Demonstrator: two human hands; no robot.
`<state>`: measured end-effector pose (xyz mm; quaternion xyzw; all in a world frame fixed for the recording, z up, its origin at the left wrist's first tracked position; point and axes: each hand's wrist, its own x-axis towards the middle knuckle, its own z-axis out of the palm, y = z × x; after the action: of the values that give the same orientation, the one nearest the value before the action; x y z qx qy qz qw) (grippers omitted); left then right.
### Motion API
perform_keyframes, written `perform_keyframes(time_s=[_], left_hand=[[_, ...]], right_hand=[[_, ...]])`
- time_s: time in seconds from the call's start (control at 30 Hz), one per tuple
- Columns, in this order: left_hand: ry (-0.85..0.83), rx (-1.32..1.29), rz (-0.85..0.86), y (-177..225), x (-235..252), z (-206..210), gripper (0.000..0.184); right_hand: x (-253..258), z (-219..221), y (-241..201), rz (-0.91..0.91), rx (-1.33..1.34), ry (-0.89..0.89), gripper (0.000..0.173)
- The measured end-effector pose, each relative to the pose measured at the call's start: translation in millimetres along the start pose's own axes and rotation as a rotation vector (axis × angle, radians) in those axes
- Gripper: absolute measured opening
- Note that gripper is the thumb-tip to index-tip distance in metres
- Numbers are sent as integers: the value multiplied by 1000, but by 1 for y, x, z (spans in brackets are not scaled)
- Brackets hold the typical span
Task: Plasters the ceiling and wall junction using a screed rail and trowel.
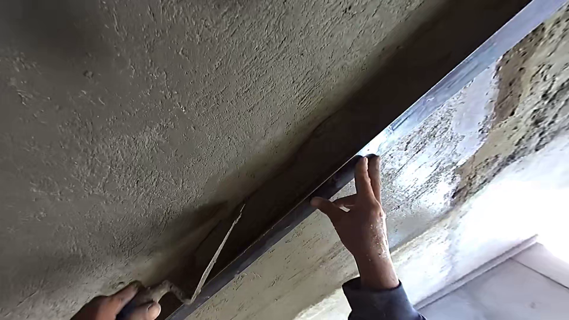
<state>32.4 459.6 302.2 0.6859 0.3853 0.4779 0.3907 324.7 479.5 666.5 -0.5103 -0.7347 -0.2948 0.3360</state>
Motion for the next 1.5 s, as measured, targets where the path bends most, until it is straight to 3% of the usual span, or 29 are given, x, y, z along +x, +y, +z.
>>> perform_keyframes(time_s=[0.17, 0.77, 1.3, 1.5], left_hand=[[4, 45, 73, 1, 38, -13, 70], [-52, 33, 82, 11, 81, -33, 70], [-220, -94, -17, 13, 72, -25, 63], [-250, -190, 56, 9, 65, -16, 61]], right_hand=[[0, 0, 4, -5, -34, 0, 106], [0, 1, 3, -31, -46, 17, 105], [0, 1, -1, -2, -41, 9, 105], [0, 1, -1, 1, -43, 11, 105]])
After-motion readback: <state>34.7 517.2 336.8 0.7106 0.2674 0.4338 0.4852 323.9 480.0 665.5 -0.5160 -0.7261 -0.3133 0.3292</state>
